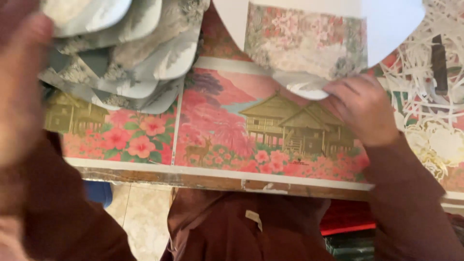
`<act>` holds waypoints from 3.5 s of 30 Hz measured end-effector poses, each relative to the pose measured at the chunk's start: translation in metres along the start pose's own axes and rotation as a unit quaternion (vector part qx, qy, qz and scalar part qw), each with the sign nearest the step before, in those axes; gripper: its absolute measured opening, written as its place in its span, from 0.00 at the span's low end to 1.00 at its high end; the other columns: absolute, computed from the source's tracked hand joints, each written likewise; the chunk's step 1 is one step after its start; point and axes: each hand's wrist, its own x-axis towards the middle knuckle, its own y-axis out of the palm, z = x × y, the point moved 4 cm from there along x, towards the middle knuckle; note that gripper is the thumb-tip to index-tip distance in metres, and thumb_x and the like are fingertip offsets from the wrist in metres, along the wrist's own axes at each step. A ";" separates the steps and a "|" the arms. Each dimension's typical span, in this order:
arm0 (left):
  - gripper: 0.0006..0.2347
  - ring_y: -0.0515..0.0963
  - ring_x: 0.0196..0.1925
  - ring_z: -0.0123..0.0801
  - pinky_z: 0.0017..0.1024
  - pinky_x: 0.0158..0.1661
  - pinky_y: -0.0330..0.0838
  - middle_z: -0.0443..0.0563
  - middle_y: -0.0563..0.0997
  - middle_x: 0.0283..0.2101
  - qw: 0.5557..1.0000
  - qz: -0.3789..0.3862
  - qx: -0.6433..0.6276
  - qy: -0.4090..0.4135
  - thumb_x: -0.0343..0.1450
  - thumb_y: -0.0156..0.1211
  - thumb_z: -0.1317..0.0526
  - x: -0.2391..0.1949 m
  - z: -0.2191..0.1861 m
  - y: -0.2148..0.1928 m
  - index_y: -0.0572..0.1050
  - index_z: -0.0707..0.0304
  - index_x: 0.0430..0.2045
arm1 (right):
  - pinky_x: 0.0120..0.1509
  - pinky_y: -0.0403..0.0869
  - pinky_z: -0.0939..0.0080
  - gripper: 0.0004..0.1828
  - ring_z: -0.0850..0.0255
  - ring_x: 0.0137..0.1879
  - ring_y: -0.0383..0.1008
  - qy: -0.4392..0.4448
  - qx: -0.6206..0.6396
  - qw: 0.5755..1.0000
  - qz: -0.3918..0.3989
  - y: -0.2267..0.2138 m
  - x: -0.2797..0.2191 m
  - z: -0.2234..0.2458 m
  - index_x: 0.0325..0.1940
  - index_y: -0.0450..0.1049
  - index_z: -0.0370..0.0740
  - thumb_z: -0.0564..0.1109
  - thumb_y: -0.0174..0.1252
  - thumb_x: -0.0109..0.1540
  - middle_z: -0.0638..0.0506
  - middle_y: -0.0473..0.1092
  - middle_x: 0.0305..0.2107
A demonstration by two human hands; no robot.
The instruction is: Inserting decorative paper liners into envelopes and folding the flaps at a high speed.
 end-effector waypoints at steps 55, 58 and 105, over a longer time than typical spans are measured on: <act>0.15 0.75 0.53 0.41 0.36 0.52 0.64 0.53 0.77 0.51 0.986 0.130 -0.059 -0.083 0.73 0.49 0.55 -0.060 -0.060 0.151 0.71 0.64 0.50 | 0.65 0.66 0.46 0.11 0.42 0.62 0.64 0.292 0.028 0.956 0.022 -0.014 -0.102 0.093 0.52 0.73 0.30 0.33 0.52 0.66 0.39 0.70 0.52; 0.19 0.70 0.60 0.44 0.35 0.60 0.60 0.63 0.71 0.56 0.935 0.166 -0.276 -0.146 0.76 0.35 0.56 -0.069 -0.064 0.155 0.65 0.73 0.55 | 0.62 0.67 0.48 0.10 0.46 0.62 0.67 0.284 0.007 0.959 0.011 -0.012 -0.105 0.094 0.50 0.76 0.32 0.34 0.56 0.65 0.40 0.71 0.51; 0.27 0.65 0.53 0.56 0.48 0.56 0.62 0.61 0.62 0.51 0.978 0.156 -0.129 0.045 0.58 0.60 0.75 -0.051 -0.080 0.216 0.62 0.69 0.53 | 0.63 0.59 0.36 0.43 0.33 0.60 0.52 0.260 0.206 0.920 0.207 -0.017 -0.072 0.058 0.69 0.54 0.21 0.31 0.66 0.53 0.26 0.52 0.49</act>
